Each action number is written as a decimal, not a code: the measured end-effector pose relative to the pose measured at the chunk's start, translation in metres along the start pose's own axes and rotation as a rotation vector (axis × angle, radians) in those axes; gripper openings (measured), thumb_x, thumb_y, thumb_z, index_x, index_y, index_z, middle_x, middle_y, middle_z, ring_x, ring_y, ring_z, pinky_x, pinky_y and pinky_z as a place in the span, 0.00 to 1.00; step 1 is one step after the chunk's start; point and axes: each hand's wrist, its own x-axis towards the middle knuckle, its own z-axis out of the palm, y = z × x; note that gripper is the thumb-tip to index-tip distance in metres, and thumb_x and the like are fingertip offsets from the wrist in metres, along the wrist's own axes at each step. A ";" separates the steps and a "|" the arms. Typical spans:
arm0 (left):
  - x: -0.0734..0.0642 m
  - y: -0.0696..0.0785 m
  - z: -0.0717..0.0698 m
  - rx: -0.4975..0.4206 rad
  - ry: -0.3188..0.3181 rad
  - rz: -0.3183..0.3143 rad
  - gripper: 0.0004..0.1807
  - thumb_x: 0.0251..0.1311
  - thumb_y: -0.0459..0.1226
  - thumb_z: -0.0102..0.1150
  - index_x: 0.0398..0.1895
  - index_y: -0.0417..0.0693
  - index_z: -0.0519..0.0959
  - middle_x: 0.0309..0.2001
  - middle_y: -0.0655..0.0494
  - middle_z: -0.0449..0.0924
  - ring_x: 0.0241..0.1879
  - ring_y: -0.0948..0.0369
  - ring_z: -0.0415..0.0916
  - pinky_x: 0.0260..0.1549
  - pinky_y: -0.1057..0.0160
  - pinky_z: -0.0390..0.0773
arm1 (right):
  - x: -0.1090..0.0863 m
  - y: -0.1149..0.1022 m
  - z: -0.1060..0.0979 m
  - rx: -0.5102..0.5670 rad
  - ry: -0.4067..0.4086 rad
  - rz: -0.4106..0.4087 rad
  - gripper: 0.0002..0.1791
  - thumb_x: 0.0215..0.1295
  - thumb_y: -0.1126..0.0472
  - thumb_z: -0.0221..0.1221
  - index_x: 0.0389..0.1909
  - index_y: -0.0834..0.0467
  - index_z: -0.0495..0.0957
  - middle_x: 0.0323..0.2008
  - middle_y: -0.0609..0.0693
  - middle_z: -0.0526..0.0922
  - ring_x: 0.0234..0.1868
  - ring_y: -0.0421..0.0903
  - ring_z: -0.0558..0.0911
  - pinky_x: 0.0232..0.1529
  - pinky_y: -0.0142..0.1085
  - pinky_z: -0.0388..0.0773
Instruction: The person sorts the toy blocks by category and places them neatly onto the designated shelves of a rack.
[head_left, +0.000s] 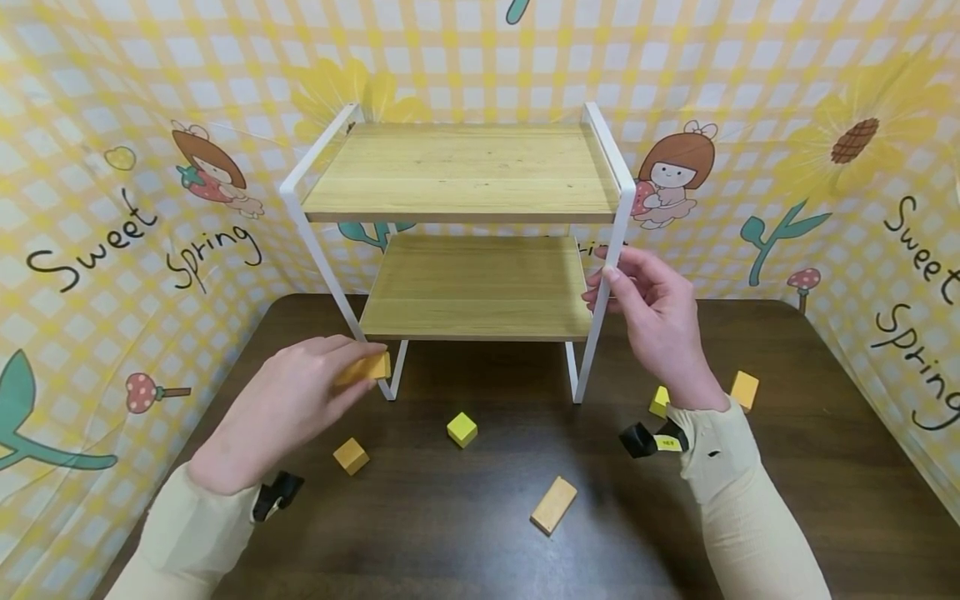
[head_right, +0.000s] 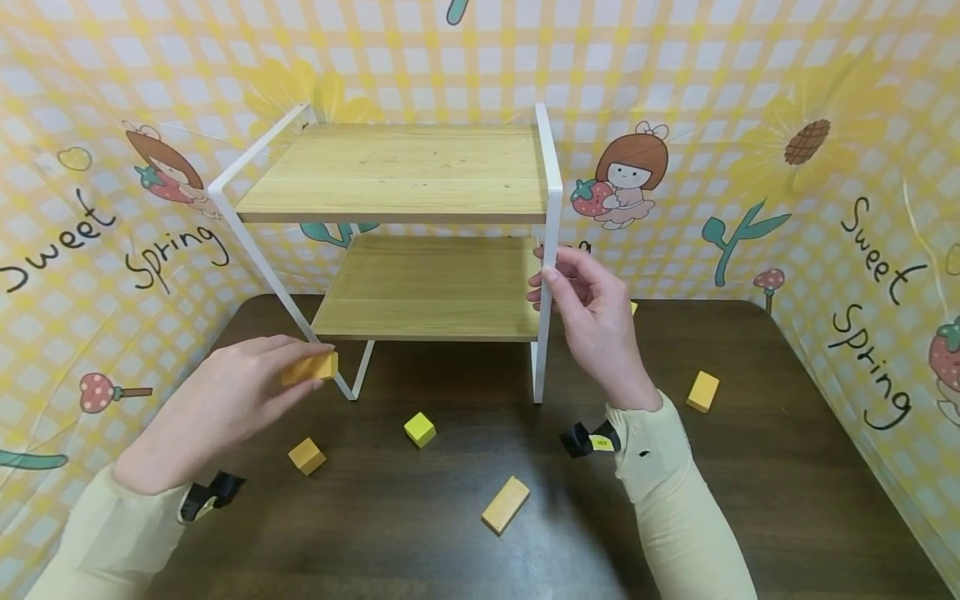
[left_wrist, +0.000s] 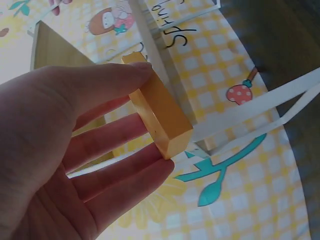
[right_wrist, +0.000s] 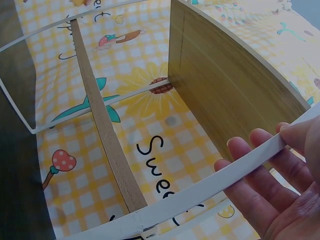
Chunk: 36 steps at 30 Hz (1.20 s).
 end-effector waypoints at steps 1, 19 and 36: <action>0.001 0.001 -0.001 0.002 0.005 0.008 0.22 0.55 0.34 0.76 0.55 0.45 0.84 0.45 0.51 0.86 0.40 0.53 0.85 0.35 0.48 0.86 | 0.000 0.000 0.000 0.001 -0.001 -0.001 0.14 0.77 0.66 0.57 0.57 0.67 0.80 0.38 0.59 0.86 0.34 0.52 0.88 0.41 0.39 0.88; 0.024 0.012 -0.017 0.029 0.057 0.105 0.21 0.53 0.31 0.76 0.53 0.43 0.85 0.44 0.52 0.86 0.40 0.53 0.85 0.38 0.51 0.86 | 0.000 0.000 0.000 -0.001 -0.005 0.002 0.14 0.77 0.66 0.57 0.57 0.68 0.80 0.38 0.60 0.86 0.35 0.54 0.88 0.42 0.39 0.88; 0.046 0.028 -0.049 0.047 0.146 0.190 0.21 0.53 0.28 0.75 0.52 0.40 0.85 0.41 0.53 0.85 0.37 0.54 0.84 0.36 0.50 0.86 | -0.001 0.000 0.001 0.000 0.000 0.008 0.13 0.77 0.66 0.57 0.57 0.66 0.80 0.38 0.59 0.86 0.34 0.50 0.88 0.41 0.39 0.88</action>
